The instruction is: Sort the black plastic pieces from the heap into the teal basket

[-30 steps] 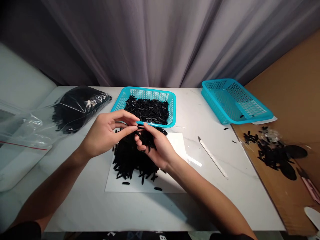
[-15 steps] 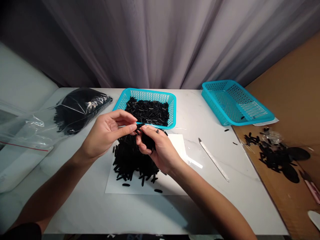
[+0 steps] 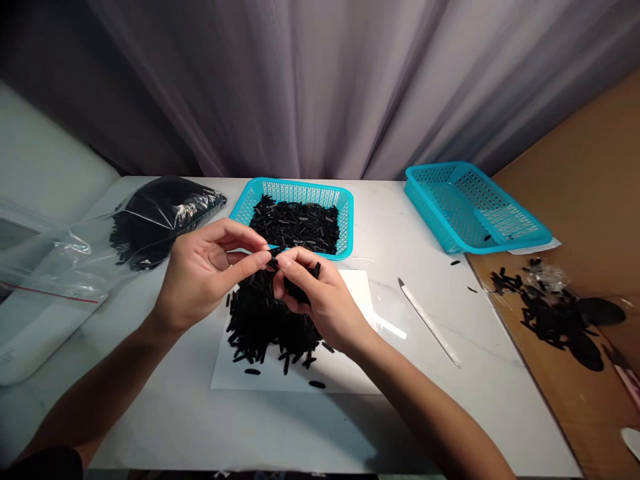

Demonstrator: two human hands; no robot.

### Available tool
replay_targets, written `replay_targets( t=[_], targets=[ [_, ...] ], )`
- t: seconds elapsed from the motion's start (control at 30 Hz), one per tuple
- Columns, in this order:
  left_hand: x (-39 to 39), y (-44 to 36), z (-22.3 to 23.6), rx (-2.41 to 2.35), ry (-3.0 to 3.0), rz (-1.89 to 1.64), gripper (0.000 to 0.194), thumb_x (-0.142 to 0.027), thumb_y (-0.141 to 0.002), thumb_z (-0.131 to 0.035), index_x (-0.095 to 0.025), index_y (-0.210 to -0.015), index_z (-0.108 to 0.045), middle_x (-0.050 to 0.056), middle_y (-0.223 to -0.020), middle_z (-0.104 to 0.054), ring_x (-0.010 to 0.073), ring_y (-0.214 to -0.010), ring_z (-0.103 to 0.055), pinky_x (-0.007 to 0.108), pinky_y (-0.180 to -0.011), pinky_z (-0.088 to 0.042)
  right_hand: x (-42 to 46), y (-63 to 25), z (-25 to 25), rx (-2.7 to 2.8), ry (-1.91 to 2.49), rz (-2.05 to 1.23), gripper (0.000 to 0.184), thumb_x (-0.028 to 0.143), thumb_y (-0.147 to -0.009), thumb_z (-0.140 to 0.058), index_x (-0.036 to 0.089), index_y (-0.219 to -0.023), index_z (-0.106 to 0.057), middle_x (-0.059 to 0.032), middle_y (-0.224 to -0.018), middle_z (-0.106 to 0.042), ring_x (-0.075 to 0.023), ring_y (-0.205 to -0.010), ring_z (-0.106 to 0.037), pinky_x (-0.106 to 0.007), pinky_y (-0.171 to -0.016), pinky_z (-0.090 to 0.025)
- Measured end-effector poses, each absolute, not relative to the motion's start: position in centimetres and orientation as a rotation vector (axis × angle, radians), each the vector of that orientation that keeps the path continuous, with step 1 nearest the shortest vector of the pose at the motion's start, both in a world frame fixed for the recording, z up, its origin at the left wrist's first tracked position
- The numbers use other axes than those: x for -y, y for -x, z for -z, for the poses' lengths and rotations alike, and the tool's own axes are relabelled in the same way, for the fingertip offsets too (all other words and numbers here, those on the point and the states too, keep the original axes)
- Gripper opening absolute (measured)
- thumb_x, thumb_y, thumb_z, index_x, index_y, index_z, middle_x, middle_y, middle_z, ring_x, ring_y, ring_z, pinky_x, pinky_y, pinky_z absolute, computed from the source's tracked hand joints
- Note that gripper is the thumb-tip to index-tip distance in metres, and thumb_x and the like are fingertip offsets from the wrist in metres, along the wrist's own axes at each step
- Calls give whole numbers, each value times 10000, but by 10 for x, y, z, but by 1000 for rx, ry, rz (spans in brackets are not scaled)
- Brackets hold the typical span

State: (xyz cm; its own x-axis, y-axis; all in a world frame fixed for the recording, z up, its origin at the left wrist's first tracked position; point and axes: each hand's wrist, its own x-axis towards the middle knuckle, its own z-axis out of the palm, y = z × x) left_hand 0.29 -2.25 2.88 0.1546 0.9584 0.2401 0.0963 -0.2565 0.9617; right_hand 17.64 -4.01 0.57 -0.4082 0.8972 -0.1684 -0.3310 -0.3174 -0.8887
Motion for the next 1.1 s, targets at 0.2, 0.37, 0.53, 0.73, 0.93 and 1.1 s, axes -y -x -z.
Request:
replay_targets(
  t=[0.2,0.37,0.53,0.73,0.93,1.1],
  targets=[
    [28,-7,-30,-1114,-1550,-1246,87,-184,-812,-764,-183,-851,-685,-13,-822,-688,104,-773,-688,175,-690,-613,44,-174,-7,1160,898,-1741,254,391,-980,-592,203,-814,-550,28,-669,-559,-83,-528,-394,-225,-470,-271],
    [30,-7,-33,-1102,-1545,-1214,78,-209,-824,-753,-191,-849,-681,-6,-819,-694,127,-792,-692,220,-713,-622,45,-176,-9,1274,933,-1626,287,397,-990,-574,205,-779,-546,23,-673,-553,-88,-522,-409,-234,-459,-297],
    [34,-7,-35,-1076,-1573,-1237,56,-176,-844,-735,-196,-852,-683,-23,-822,-692,101,-780,-685,192,-712,-610,46,-178,-9,1334,934,-1590,314,389,-1006,-552,200,-755,-552,26,-671,-540,-84,-526,-405,-238,-463,-303],
    [38,-7,-36,-1076,-1678,-1300,65,-141,-849,-728,-187,-865,-684,-26,-841,-700,90,-791,-681,185,-747,-614,47,-179,-11,1323,939,-1603,325,397,-999,-561,198,-742,-559,19,-667,-534,-91,-532,-405,-241,-455,-295],
    [42,-9,-36,-1104,-1734,-1296,55,-156,-856,-725,-194,-859,-686,-19,-841,-709,108,-787,-688,218,-738,-623,48,-179,-14,1329,942,-1603,326,394,-988,-577,199,-727,-564,14,-662,-535,-91,-515,-405,-246,-442,-273],
    [37,1,-39,-1152,-1761,-1402,85,-147,-853,-728,-219,-871,-686,-33,-845,-704,107,-796,-681,234,-746,-621,44,-180,-12,1295,934,-1621,289,408,-976,-589,200,-776,-609,20,-642,-547,-91,-502,-403,-243,-443,-268]
  ],
)
